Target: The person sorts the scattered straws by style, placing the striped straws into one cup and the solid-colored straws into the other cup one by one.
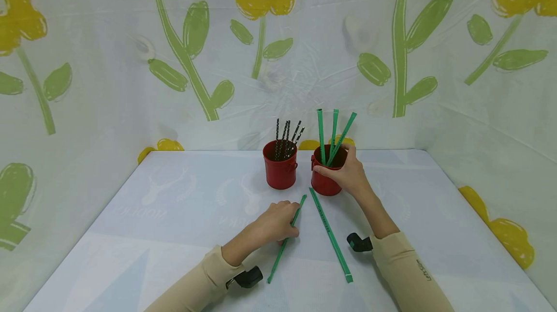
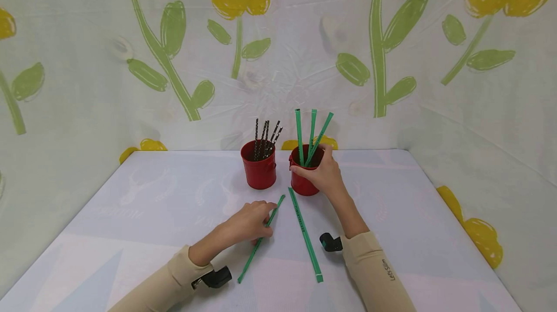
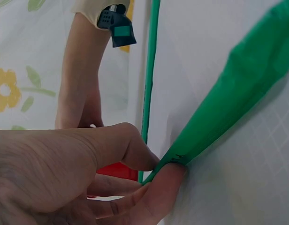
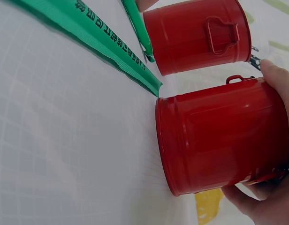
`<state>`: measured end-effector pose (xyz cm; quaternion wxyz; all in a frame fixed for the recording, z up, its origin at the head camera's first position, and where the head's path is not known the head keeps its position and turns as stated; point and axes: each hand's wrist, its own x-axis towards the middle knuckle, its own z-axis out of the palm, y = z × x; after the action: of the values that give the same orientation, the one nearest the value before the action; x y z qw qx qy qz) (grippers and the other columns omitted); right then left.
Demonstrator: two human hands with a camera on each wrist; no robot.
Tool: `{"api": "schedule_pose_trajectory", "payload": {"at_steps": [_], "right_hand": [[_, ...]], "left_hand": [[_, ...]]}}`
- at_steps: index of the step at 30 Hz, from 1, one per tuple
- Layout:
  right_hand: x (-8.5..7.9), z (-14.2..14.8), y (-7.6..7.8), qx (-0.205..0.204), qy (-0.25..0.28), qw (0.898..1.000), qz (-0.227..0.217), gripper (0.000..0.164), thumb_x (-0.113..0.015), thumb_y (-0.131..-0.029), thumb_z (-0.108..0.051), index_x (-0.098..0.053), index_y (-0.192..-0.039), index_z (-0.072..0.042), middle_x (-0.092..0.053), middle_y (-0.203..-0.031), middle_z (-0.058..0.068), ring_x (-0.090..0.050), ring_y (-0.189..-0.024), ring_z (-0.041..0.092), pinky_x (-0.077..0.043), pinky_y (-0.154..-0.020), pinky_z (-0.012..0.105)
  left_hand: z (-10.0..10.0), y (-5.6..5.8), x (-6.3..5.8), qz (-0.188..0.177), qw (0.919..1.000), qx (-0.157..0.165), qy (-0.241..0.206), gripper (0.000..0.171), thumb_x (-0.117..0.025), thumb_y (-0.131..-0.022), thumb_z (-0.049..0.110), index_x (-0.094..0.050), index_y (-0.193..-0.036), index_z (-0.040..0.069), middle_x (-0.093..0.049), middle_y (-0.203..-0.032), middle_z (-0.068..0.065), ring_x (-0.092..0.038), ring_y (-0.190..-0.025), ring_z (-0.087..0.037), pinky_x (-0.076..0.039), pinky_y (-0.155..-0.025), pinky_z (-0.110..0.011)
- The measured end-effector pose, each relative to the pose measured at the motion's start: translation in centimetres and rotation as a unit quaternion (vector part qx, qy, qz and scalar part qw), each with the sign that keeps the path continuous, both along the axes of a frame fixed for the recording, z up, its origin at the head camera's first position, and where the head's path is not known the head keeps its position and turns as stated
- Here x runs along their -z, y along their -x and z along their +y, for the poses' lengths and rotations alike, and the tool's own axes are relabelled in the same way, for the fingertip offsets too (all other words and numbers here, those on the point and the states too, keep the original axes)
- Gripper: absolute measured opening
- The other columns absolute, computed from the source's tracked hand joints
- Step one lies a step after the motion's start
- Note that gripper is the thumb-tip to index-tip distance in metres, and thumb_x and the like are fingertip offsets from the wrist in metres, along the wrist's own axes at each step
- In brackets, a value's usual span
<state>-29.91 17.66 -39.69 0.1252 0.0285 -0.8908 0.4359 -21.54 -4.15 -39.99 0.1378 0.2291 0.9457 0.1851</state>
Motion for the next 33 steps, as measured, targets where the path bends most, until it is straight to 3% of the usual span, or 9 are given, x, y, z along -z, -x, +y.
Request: {"api": "schedule_pose_trajectory", "payload": {"at_steps": [5,12,22,33], "right_hand": [[0.03,0.03,0.00,0.001,-0.001,1.000,-0.002,0.103,-0.070,-0.060,-0.065,-0.018,-0.135,-0.017,-0.047,-0.129,0.012,-0.046,-0.118,0.031,-0.051,-0.083,0.048],[0.05,0.00,-0.08,0.002,0.000,1.000,-0.005,0.103,-0.070,-0.060,-0.064,-0.018,-0.135,-0.017,-0.047,-0.129,0.012,-0.046,-0.119,0.031,-0.051,-0.083,0.049],[0.04,0.03,-0.02,-0.002,0.002,1.000,0.001,0.102,-0.070,-0.060,-0.064,-0.019,-0.135,-0.017,-0.047,-0.129,0.011,-0.046,-0.119,0.030,-0.051,-0.083,0.048],[0.09,0.13,0.06,-0.005,0.005,1.000,-0.003,0.103,-0.070,-0.059,-0.065,-0.019,-0.135,-0.017,-0.047,-0.129,0.011,-0.046,-0.119,0.031,-0.051,-0.083,0.048]], "left_hand": [[-0.02,0.03,0.01,0.001,1.0000,-0.002,0.001,0.049,-0.069,-0.076,0.017,-0.052,-0.120,0.006,-0.049,-0.077,-0.001,-0.048,-0.066,-0.012,-0.043,-0.048,-0.021],[-0.16,-0.08,-0.01,-0.002,0.9999,-0.002,-0.011,0.050,-0.068,-0.077,0.016,-0.050,-0.123,0.006,-0.049,-0.078,-0.002,-0.050,-0.059,-0.011,-0.043,-0.040,-0.020],[-0.19,0.00,-0.11,0.001,1.0000,-0.003,-0.009,0.051,-0.069,-0.077,0.017,-0.049,-0.123,0.007,-0.049,-0.078,-0.001,-0.049,-0.063,-0.011,-0.043,-0.042,-0.021],[-0.42,0.09,-0.67,-0.001,0.9995,-0.017,-0.026,0.058,-0.069,-0.077,0.016,-0.044,-0.130,0.011,-0.054,-0.087,-0.002,-0.054,-0.049,-0.008,-0.044,-0.039,-0.017]]}}
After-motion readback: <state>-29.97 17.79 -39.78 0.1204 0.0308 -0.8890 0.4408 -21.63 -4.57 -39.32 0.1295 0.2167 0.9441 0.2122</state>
